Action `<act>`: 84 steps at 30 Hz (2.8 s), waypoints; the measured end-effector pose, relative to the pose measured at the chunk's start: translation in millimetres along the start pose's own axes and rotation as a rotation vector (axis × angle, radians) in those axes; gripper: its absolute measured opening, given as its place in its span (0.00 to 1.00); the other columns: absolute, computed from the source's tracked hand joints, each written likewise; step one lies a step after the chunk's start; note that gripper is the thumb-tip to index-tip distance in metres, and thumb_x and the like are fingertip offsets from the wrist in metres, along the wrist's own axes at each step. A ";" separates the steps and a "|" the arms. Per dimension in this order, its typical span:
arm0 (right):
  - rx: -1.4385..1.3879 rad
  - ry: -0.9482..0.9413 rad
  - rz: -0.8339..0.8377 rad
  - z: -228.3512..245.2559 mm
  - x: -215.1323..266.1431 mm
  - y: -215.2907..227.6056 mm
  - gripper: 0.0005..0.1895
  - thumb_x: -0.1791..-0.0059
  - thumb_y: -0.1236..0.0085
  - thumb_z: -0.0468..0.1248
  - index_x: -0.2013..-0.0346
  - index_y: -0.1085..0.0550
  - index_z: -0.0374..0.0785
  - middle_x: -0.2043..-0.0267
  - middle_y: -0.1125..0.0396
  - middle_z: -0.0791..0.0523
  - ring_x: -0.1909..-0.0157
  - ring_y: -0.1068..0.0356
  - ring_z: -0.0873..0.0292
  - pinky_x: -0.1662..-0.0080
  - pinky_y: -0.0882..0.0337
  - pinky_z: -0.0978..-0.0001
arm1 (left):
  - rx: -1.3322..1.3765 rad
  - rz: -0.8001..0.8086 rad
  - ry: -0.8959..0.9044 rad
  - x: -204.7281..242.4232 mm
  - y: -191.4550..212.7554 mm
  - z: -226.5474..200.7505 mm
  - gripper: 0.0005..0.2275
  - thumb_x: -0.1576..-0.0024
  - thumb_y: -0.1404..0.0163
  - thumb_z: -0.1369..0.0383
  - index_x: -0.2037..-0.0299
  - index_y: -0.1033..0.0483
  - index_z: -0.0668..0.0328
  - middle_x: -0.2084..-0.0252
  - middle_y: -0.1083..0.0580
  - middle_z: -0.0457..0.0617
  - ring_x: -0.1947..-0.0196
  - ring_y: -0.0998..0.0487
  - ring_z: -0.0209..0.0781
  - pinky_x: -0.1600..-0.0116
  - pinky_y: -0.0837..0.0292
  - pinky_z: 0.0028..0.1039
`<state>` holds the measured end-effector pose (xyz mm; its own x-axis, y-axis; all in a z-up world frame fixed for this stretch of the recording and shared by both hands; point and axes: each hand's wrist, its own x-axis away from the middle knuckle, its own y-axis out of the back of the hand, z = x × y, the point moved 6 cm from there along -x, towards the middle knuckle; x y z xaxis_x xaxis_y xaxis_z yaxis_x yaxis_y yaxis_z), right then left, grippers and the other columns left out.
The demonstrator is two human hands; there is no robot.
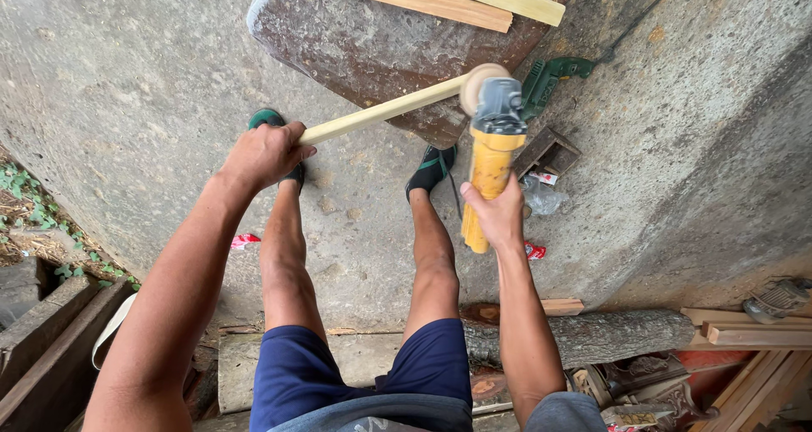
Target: The person uses a handheld angle grinder with a sanding disc to smooth the surfaces and edges of several small wooden planks. The person picks up each plank, grinds it, and places it back on a work surface. The person briefly walks to a nearby table to inspect a sanding disc before returning to continue sanding.
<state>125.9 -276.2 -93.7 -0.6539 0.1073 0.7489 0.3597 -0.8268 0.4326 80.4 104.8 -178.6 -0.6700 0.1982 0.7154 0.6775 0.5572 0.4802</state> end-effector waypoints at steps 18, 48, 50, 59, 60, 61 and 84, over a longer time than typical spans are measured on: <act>0.172 -0.002 0.323 -2.1 28.9 -78.9 0.28 0.57 0.31 0.41 0.47 0.32 0.35 0.54 0.26 0.49 0.58 0.22 0.55 0.53 0.20 0.63 | 0.151 0.277 0.216 -9.1 -9.7 8.2 0.17 0.43 0.43 0.54 0.61 0.21 0.62 0.67 0.22 0.59 0.64 0.20 0.56 0.57 0.27 0.45; -0.048 -0.092 0.074 -20.4 -9.6 27.0 0.25 0.58 0.33 0.34 0.49 0.30 0.35 0.58 0.26 0.55 0.61 0.24 0.58 0.56 0.21 0.61 | 0.047 0.151 0.132 5.8 9.8 -7.9 0.15 0.41 0.44 0.56 0.58 0.27 0.61 0.65 0.22 0.62 0.61 0.20 0.61 0.56 0.26 0.48; -0.144 -0.009 0.004 -16.6 -15.2 51.2 0.20 0.54 0.34 0.32 0.49 0.29 0.32 0.59 0.27 0.54 0.60 0.24 0.59 0.53 0.21 0.63 | 0.111 0.109 0.122 -1.9 21.1 -11.5 0.18 0.43 0.41 0.57 0.55 0.30 0.63 0.63 0.23 0.63 0.61 0.21 0.62 0.57 0.26 0.48; -0.166 0.100 0.154 14.1 47.4 3.3 0.24 0.55 0.34 0.30 0.46 0.31 0.31 0.55 0.28 0.53 0.56 0.26 0.58 0.51 0.23 0.63 | 0.157 -0.222 -0.112 34.8 56.1 -32.5 0.13 0.44 0.43 0.64 0.52 0.23 0.59 0.63 0.22 0.59 0.67 0.21 0.63 0.63 0.26 0.48; -0.116 0.117 0.185 20.9 51.1 -8.3 0.25 0.56 0.34 0.31 0.46 0.32 0.32 0.55 0.28 0.53 0.55 0.25 0.57 0.51 0.23 0.63 | 0.099 -0.222 -0.085 35.2 55.1 -31.5 0.11 0.43 0.43 0.63 0.56 0.24 0.60 0.66 0.22 0.60 0.68 0.21 0.63 0.64 0.26 0.48; -0.066 0.131 0.218 27.1 56.0 -19.7 0.26 0.57 0.33 0.32 0.46 0.32 0.33 0.54 0.27 0.53 0.55 0.24 0.57 0.51 0.22 0.62 | 0.040 -0.220 -0.056 36.5 52.4 -30.2 0.11 0.42 0.43 0.61 0.60 0.24 0.61 0.68 0.23 0.60 0.68 0.21 0.63 0.64 0.26 0.48; -0.094 -0.006 0.147 11.8 29.7 -10.2 0.24 0.56 0.34 0.32 0.48 0.31 0.34 0.55 0.28 0.53 0.56 0.26 0.58 0.51 0.22 0.63 | 0.039 -0.033 0.068 26.8 40.5 -12.7 0.12 0.42 0.43 0.59 0.63 0.22 0.61 0.71 0.22 0.60 0.69 0.20 0.60 0.63 0.24 0.47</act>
<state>110.6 -258.0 -69.9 -0.5945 -0.0157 0.8040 0.3873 -0.8818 0.2691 93.7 122.4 -133.5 -0.6685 0.1250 0.7332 0.6424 0.5939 0.4844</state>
